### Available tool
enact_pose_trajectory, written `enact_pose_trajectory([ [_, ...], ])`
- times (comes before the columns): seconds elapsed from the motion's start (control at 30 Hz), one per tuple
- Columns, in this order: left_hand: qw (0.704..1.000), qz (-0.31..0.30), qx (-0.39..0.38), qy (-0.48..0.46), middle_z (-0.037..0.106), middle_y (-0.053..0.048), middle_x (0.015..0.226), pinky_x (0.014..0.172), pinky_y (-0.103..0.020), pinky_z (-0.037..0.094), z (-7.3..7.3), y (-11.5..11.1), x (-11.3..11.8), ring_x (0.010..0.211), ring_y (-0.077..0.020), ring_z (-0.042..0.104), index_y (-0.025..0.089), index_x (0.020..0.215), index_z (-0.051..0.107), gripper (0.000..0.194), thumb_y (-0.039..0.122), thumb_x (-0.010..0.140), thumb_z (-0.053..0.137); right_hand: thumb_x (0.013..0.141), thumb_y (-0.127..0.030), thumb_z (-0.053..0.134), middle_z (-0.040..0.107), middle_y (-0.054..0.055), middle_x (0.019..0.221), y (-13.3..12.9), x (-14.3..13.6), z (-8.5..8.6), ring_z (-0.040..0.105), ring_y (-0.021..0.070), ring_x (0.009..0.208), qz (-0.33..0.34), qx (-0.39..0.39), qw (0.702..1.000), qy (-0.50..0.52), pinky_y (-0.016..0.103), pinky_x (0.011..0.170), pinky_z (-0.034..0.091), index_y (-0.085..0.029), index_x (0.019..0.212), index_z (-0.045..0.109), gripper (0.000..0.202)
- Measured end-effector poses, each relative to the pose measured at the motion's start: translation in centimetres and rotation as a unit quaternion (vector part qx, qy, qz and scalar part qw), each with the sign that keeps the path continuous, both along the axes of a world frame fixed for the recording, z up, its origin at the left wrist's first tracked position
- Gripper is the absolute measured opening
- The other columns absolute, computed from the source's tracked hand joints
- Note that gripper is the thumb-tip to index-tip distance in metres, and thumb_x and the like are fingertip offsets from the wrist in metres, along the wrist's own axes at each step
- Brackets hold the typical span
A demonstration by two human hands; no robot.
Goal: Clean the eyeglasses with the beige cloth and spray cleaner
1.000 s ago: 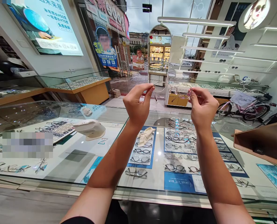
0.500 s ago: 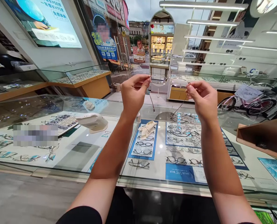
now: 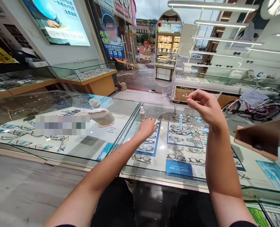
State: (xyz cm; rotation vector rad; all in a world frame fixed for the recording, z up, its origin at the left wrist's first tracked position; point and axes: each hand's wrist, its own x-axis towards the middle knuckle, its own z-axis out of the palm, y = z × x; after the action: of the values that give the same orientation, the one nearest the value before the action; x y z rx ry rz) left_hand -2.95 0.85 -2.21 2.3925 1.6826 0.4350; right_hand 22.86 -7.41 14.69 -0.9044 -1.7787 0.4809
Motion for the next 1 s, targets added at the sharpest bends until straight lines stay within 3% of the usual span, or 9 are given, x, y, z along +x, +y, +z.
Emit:
enact_pose_trajectory([
  [0.07, 1.000, -0.011, -0.004, -0.019, 0.071, -0.019, 0.123, 0.092, -0.036, 0.047, -0.7, 0.3, -0.3, 0.117, -0.0327, 0.065, 0.015, 0.119, 0.071, 0.028, 0.031, 0.097, 0.066, 0.090, -0.051, 0.078, 0.062, -0.001, 0.083, -0.5, 0.1, -0.6, 0.054, 0.0116, 0.072, 0.011, -0.003, 1.000, 0.010, 0.028, 0.063, 0.047, -0.022, 0.092, 0.067, 0.031],
  [0.17, 0.999, -0.009, -0.001, -0.053, 0.075, -0.015, 0.109, 0.083, -0.033, 0.045, 0.0, 0.0, -0.9, 0.105, -0.0285, 0.068, 0.015, 0.107, 0.073, 0.027, 0.034, 0.103, 0.055, 0.094, -0.048, 0.074, 0.057, -0.003, 0.082, -1.7, 0.3, -1.6, 0.049, 0.0109, 0.067, 0.040, -0.020, 0.998, 0.040, 0.027, 0.058, 0.043, -0.024, 0.094, 0.064, 0.026],
  [0.27, 0.968, -0.002, -0.065, -0.242, 0.076, -0.011, 0.097, 0.073, -0.029, 0.045, 1.7, -2.0, -1.0, 0.089, -0.0225, 0.068, 0.014, 0.102, 0.072, 0.038, 0.045, 0.105, 0.052, 0.096, -0.046, 0.073, 0.057, -0.002, 0.083, -3.4, 0.2, -2.6, 0.047, 0.0110, 0.066, 0.035, -0.018, 0.998, 0.050, 0.026, 0.056, 0.040, -0.024, 0.097, 0.064, 0.024],
  [0.33, 0.865, -0.030, -0.189, -0.464, 0.077, -0.008, 0.096, 0.070, -0.026, 0.047, 3.0, -4.1, -0.6, 0.082, -0.0189, 0.068, 0.015, 0.103, 0.073, 0.040, 0.053, 0.099, 0.062, 0.097, -0.046, 0.071, 0.059, -0.001, 0.086, -4.6, 0.0, -3.3, 0.051, 0.0122, 0.071, 0.011, 0.002, 0.999, 0.038, 0.027, 0.060, 0.044, -0.024, 0.097, 0.065, 0.023],
  [0.43, 0.696, -0.091, -0.321, -0.636, 0.078, -0.008, 0.097, 0.077, -0.025, 0.054, 4.7, -7.5, 0.6, 0.084, -0.0171, 0.071, 0.015, 0.102, 0.077, 0.042, 0.054, 0.086, 0.081, 0.098, -0.044, 0.069, 0.063, 0.000, 0.089, -6.2, -0.6, -4.3, 0.056, 0.0141, 0.077, -0.017, 0.031, 0.999, 0.020, 0.029, 0.068, 0.049, -0.024, 0.097, 0.066, 0.021],
  [0.5, 0.621, -0.103, -0.356, -0.690, 0.079, -0.009, 0.097, 0.085, -0.026, 0.058, 5.8, -9.3, 1.4, 0.088, -0.0171, 0.073, 0.014, 0.103, 0.079, 0.033, 0.043, 0.088, 0.083, 0.099, -0.043, 0.068, 0.065, 0.001, 0.090, -7.1, -0.9, -5.0, 0.058, 0.0153, 0.079, -0.031, 0.044, 0.998, 0.011, 0.030, 0.070, 0.051, -0.024, 0.097, 0.066, 0.020],
  [0.57, 0.576, -0.102, -0.375, -0.719, 0.080, -0.009, 0.098, 0.087, -0.025, 0.059, 6.6, -10.6, 2.1, 0.091, -0.0174, 0.075, 0.013, 0.106, 0.079, 0.025, 0.035, 0.093, 0.078, 0.100, -0.042, 0.066, 0.067, 0.002, 0.090, -7.8, -1.2, -5.5, 0.060, 0.0163, 0.080, -0.043, 0.050, 0.998, 0.002, 0.031, 0.070, 0.051, -0.024, 0.096, 0.067, 0.019],
  [0.77, 0.523, -0.143, -0.389, -0.745, 0.081, -0.012, 0.109, 0.100, -0.033, 0.061, 7.6, -12.7, 3.7, 0.104, -0.0224, 0.077, 0.012, 0.117, 0.077, 0.026, 0.031, 0.101, 0.068, 0.100, -0.042, 0.065, 0.066, 0.003, 0.087, -9.6, -2.0, -6.7, 0.060, 0.0180, 0.078, -0.042, 0.025, 0.999, -0.003, 0.033, 0.069, 0.050, -0.024, 0.092, 0.066, 0.020],
  [1.0, 0.533, -0.174, -0.392, -0.730, 0.081, -0.012, 0.099, 0.082, -0.024, 0.061, 8.1, -13.9, 4.3, 0.090, -0.0192, 0.078, 0.010, 0.103, 0.078, 0.022, 0.026, 0.088, 0.083, 0.102, -0.043, 0.062, 0.065, 0.003, 0.086, -10.5, -2.9, -7.7, 0.057, 0.0177, 0.074, -0.017, 0.000, 1.000, -0.024, 0.033, 0.068, 0.048, -0.024, 0.093, 0.065, 0.021],
])
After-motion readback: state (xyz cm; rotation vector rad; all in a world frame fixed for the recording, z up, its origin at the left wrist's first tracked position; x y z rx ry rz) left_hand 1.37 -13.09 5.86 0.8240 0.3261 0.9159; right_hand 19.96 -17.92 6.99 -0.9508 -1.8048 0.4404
